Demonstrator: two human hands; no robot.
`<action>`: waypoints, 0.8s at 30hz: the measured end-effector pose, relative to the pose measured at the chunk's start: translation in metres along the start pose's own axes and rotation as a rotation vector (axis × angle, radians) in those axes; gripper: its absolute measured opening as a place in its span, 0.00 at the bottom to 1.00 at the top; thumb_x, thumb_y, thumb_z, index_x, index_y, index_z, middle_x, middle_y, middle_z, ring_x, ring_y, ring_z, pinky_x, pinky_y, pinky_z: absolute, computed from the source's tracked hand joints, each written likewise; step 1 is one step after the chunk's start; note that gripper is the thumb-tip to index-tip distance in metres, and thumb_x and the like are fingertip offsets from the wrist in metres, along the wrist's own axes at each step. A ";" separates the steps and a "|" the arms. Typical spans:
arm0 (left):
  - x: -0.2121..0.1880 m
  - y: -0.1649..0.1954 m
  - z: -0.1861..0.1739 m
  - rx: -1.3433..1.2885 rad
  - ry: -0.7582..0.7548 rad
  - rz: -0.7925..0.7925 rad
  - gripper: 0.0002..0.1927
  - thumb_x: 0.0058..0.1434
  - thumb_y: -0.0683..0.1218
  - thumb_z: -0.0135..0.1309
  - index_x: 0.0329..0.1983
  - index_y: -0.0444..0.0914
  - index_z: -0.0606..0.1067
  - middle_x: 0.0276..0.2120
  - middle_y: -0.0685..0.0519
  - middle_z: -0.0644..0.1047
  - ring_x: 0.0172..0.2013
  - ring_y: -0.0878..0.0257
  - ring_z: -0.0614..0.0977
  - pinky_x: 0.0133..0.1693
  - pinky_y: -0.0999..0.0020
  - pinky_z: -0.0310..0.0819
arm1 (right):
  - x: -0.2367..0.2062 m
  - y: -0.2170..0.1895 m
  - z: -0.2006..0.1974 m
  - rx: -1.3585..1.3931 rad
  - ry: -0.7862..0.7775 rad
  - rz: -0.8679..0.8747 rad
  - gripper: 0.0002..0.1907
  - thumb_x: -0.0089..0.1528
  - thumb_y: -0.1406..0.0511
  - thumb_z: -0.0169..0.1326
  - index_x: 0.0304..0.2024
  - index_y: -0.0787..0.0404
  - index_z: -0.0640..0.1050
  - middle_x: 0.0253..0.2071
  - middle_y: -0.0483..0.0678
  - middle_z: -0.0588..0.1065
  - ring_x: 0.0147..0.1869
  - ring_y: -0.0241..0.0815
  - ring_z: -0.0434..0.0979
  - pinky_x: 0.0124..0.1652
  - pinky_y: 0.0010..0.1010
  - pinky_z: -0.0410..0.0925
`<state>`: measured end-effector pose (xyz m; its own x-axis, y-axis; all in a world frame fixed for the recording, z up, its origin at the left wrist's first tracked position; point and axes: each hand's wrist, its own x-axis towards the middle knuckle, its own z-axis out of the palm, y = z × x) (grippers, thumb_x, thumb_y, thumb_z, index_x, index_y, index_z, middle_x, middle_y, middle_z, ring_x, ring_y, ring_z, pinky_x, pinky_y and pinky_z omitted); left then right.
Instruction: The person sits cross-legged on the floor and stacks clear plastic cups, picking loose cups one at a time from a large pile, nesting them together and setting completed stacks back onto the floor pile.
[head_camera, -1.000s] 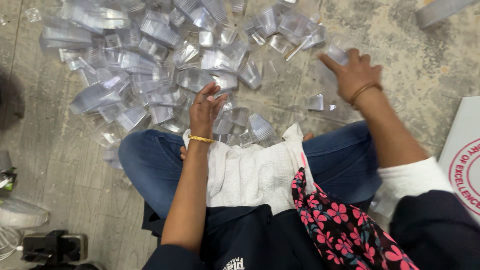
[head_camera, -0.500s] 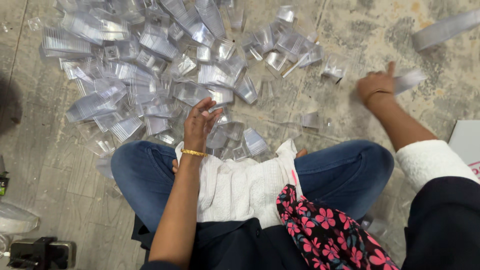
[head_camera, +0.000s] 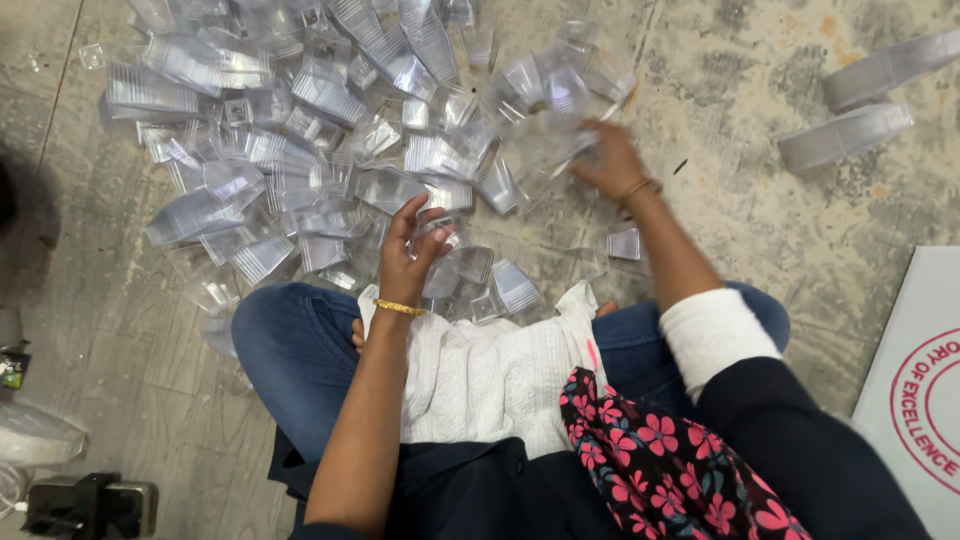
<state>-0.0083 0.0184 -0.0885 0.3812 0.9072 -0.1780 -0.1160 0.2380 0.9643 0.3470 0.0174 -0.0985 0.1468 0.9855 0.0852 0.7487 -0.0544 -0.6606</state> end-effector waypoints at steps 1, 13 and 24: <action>0.000 -0.001 0.000 -0.017 -0.027 -0.002 0.30 0.67 0.42 0.57 0.70 0.39 0.63 0.57 0.47 0.74 0.53 0.58 0.81 0.49 0.65 0.81 | -0.010 -0.012 0.011 0.040 -0.069 0.065 0.40 0.54 0.57 0.68 0.67 0.54 0.70 0.64 0.58 0.68 0.67 0.58 0.68 0.66 0.42 0.64; 0.005 -0.007 0.020 -0.079 -0.115 -0.017 0.24 0.68 0.44 0.56 0.66 0.38 0.67 0.53 0.48 0.75 0.53 0.59 0.81 0.52 0.63 0.80 | -0.080 -0.062 0.037 -0.153 0.163 0.024 0.23 0.61 0.65 0.65 0.59 0.54 0.78 0.63 0.50 0.71 0.70 0.53 0.67 0.67 0.46 0.65; 0.002 -0.003 0.023 0.004 -0.118 0.152 0.28 0.66 0.40 0.60 0.68 0.38 0.65 0.57 0.48 0.75 0.57 0.58 0.80 0.59 0.64 0.76 | -0.028 -0.077 0.048 -0.255 -0.128 0.058 0.16 0.53 0.66 0.68 0.42 0.63 0.80 0.43 0.54 0.78 0.51 0.56 0.78 0.51 0.45 0.70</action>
<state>0.0140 0.0116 -0.0870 0.4647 0.8854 -0.0063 -0.1769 0.0997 0.9792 0.2542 0.0018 -0.0864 0.1236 0.9909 -0.0524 0.8820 -0.1339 -0.4519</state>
